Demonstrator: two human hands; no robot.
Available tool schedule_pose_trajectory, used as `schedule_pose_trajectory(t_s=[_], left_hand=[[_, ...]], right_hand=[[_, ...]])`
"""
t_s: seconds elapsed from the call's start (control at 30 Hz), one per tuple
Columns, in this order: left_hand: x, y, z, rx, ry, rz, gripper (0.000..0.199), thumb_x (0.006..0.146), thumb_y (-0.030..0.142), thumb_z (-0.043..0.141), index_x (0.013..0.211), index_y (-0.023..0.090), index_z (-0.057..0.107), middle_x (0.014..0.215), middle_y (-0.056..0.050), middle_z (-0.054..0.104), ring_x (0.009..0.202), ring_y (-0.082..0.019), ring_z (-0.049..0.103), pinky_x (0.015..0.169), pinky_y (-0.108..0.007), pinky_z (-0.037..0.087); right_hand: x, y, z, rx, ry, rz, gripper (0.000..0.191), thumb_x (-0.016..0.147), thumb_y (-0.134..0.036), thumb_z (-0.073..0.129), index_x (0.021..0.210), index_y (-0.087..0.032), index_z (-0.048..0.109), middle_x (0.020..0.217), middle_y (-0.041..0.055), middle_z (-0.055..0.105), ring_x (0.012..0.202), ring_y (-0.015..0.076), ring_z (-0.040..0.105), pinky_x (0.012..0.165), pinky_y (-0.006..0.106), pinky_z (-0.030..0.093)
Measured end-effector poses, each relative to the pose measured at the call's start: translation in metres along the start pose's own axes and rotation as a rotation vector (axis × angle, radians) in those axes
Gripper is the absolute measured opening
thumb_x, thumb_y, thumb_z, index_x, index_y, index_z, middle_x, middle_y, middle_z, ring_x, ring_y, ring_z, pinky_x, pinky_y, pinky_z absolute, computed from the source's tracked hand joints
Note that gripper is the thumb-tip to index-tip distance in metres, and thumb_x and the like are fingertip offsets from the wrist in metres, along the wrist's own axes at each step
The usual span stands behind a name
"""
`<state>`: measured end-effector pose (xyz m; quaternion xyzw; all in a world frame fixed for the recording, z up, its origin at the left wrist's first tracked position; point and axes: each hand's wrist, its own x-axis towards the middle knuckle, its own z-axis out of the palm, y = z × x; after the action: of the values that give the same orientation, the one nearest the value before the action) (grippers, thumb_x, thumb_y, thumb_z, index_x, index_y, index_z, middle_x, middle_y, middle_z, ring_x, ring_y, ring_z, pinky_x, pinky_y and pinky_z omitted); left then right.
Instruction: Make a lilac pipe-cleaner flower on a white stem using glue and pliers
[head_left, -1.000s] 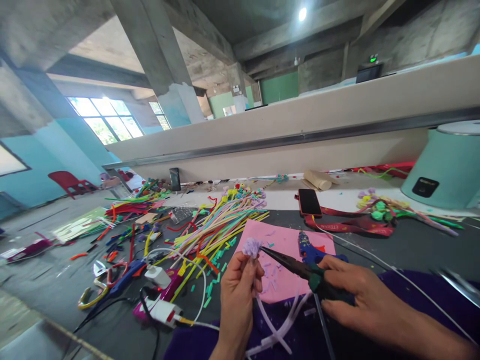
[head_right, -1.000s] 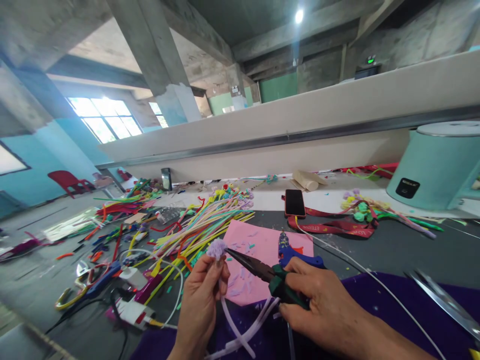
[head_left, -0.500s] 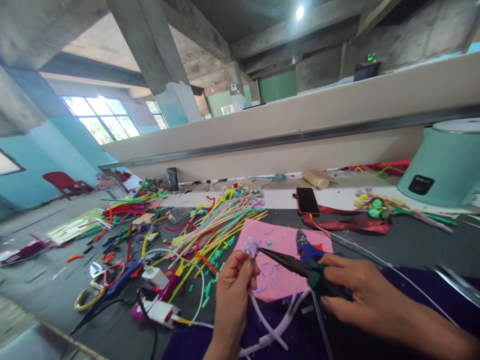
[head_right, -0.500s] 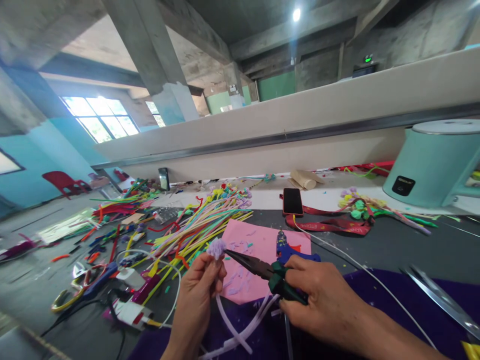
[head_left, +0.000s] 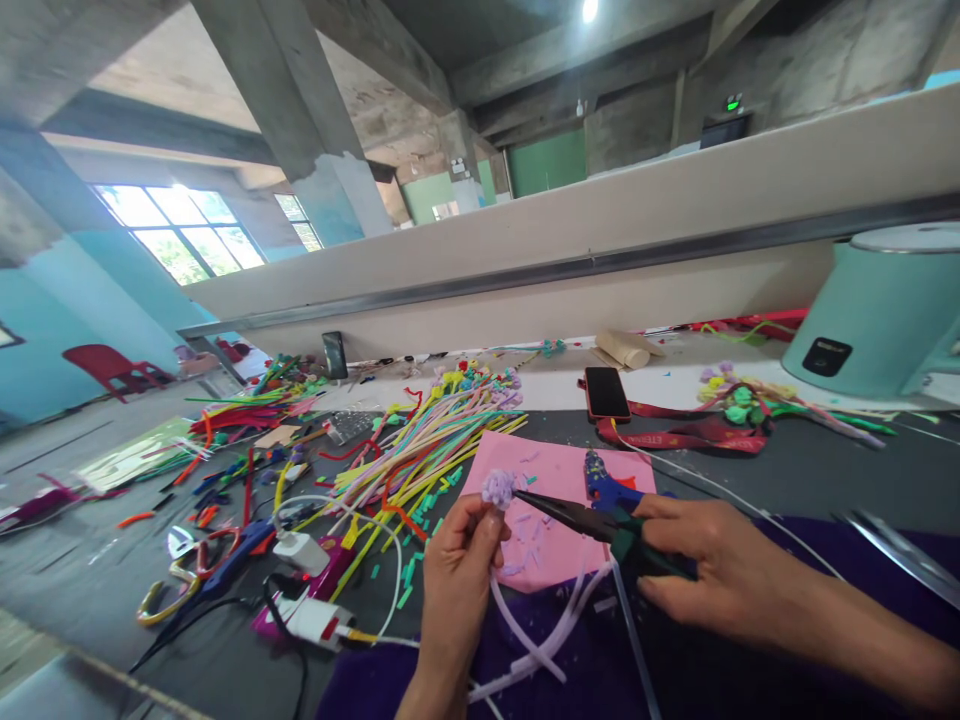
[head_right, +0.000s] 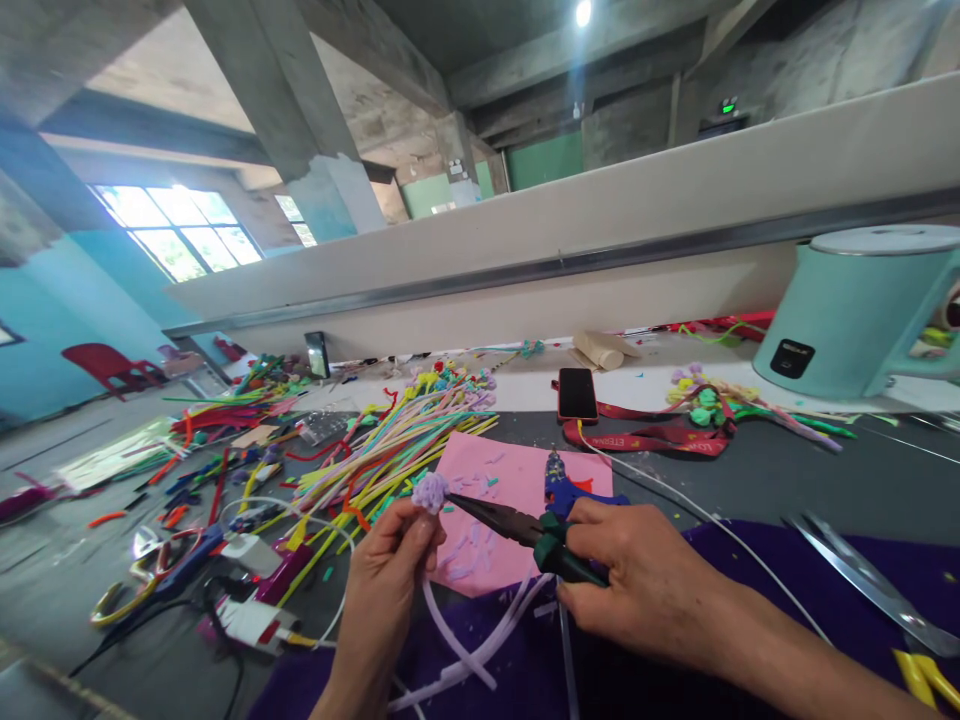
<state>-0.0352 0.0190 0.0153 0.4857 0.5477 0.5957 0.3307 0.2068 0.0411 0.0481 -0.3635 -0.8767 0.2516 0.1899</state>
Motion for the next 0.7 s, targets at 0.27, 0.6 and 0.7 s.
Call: schedule_pose_trajectory(t_s=[0.27,0.6,0.7], left_hand=[[0.0007,0.0028,0.0039,-0.292,-0.088,-0.232,0.014,0.075,0.029,0.060,0.075,0.016,0.054,0.054,0.005,0.054,0.039,-0.002,0.039,0.036,-0.013,0.025],[0.0044,0.0030,0.0019,-0.658,-0.085,-0.433,0.014,0.071,0.021,0.065,0.077,0.015,0.054,0.054,0.005,0.054,0.038,-0.002,0.042,0.035,-0.012,0.027],[0.0031,0.0030,0.0022,-0.580,-0.034,-0.374,0.015,0.069,0.022,0.067,0.074,0.017,0.054,0.057,0.004,0.057,0.043,-0.003,0.047,0.036,-0.012,0.027]], right_hand=[[-0.0008,-0.0062,-0.0086,0.179,-0.044,0.074,0.019,0.075,-0.023,0.053,0.057,-0.017,0.052,0.077,-0.0013,0.053,0.068,0.0114,0.050,0.060,0.022,0.039],[0.0000,-0.0028,-0.0059,0.350,-0.095,0.071,0.024,0.075,-0.024,0.050,0.055,-0.016,0.040,0.078,-0.0017,0.045,0.070,0.0114,0.046,0.062,0.021,0.037],[-0.0020,-0.0085,-0.0027,0.319,-0.078,0.079,0.023,0.074,-0.022,0.052,0.055,-0.016,0.041,0.079,-0.0017,0.046,0.072,0.0118,0.047,0.064,0.022,0.038]])
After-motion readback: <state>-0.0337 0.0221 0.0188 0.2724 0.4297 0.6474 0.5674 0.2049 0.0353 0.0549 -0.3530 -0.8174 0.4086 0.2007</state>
